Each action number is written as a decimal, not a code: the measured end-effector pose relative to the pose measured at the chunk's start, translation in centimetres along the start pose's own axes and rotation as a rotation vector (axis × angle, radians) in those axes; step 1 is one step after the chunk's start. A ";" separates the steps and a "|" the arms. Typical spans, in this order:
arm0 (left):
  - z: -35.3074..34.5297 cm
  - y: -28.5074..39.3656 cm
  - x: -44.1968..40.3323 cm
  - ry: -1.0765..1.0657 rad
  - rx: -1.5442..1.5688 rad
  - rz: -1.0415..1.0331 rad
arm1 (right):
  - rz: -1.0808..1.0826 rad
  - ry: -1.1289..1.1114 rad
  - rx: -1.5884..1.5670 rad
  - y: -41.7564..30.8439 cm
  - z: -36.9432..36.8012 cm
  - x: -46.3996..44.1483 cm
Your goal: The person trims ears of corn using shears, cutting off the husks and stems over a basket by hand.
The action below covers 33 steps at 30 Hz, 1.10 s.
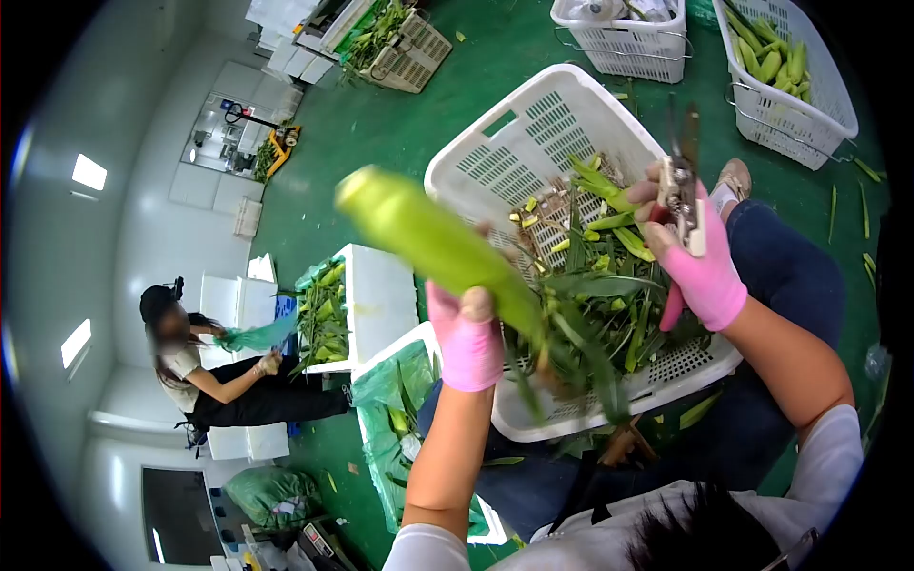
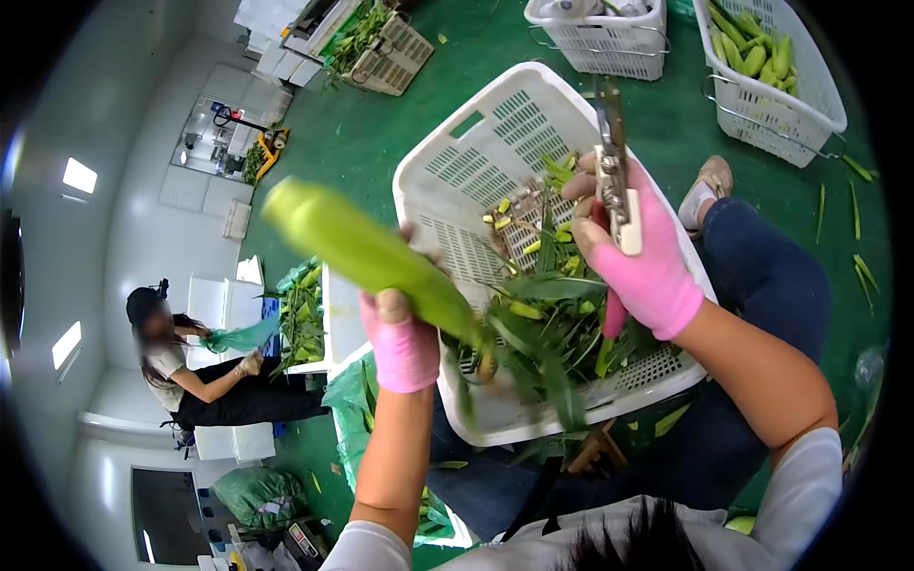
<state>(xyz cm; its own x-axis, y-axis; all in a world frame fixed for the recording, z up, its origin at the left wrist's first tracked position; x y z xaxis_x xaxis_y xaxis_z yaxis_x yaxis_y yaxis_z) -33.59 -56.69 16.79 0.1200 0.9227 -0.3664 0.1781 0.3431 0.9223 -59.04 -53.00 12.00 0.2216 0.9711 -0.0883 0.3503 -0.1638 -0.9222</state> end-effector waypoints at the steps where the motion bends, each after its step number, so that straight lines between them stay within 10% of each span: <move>1: 0.2 0.9 -0.3 0.032 0.103 -0.067 | 0.007 -0.047 0.026 -0.5 -0.3 0.2; 7: 1.1 -1.0 2.3 0.052 0.072 0.000 | -0.397 -0.599 0.045 1.5 -5.7 4.8; 13: 3.4 -2.8 6.7 0.353 0.306 0.014 | -0.842 -0.647 0.025 10.5 -7.2 10.1; 24: 0.9 -7.1 14.3 0.641 0.634 0.269 | -0.499 -0.410 0.369 9.7 -6.3 8.1; 27: 3.5 -7.7 14.4 0.664 0.749 0.291 | -0.752 -0.479 0.379 8.9 -6.5 8.6; 33: 7.1 -6.5 13.7 0.592 0.697 0.468 | -0.575 -0.797 0.475 10.5 -8.5 10.4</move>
<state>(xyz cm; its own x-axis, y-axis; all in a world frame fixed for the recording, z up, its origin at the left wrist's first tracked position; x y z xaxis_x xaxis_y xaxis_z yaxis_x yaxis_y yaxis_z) -26.17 -47.51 4.85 -0.1441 0.9414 0.3049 0.7873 -0.0776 0.6117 -45.31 -46.10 4.57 -0.5757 0.7425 0.3423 -0.2123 0.2685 -0.9396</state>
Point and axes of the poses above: each hand's wrist, its own x-axis away from the middle knuckle, its own z-axis out of the back of the hand, y = z × x, the point moved 10 cm from there along -x, towards the middle knuckle, and after that the axes turned 9 degrees about -z, right-handed, at the moved point
